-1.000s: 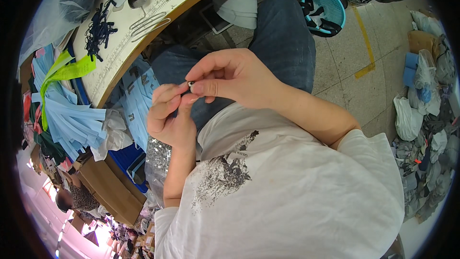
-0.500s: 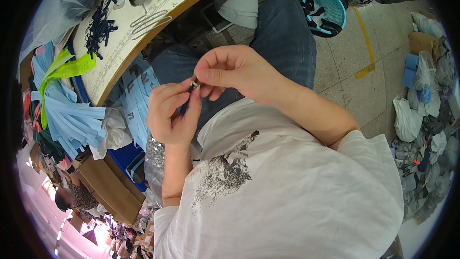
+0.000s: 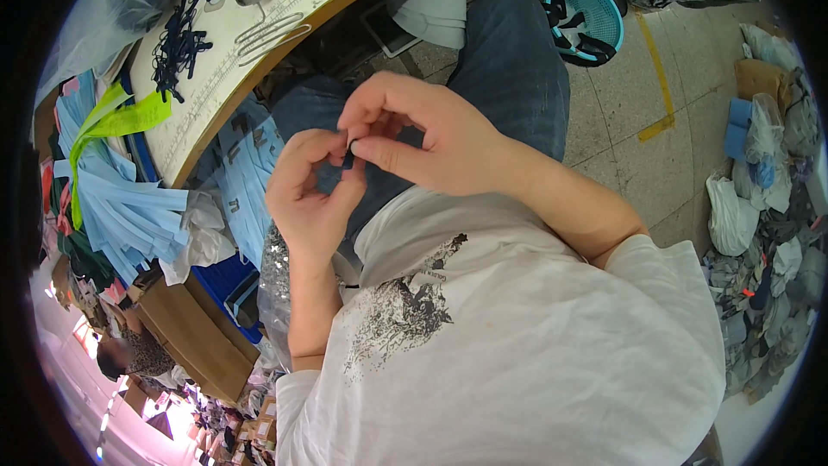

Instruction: Assembling small metal hardware components by hand at a workbench.

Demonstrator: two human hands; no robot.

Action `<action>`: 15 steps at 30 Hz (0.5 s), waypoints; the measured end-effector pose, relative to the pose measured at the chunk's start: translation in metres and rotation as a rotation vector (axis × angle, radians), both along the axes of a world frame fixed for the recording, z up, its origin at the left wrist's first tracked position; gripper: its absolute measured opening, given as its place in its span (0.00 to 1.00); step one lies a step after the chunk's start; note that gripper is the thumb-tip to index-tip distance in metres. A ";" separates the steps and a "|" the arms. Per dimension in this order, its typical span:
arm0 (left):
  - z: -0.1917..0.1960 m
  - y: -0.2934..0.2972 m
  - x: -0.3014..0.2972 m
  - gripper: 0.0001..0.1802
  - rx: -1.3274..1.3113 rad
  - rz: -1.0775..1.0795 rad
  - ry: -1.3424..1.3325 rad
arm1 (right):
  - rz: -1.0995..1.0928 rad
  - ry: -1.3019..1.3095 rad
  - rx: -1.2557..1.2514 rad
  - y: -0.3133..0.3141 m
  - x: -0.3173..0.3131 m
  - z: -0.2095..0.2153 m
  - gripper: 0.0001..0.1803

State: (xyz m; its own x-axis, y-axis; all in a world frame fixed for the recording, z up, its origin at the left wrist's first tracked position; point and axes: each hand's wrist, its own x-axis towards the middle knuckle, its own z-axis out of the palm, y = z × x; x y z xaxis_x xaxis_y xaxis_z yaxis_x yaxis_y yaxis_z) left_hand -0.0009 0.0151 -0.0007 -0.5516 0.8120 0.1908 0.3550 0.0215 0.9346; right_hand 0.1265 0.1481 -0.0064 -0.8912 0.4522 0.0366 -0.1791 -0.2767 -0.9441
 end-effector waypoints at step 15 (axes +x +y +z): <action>0.009 -0.003 -0.002 0.11 -0.099 -0.037 -0.162 | -0.116 0.052 0.538 0.009 -0.004 0.004 0.10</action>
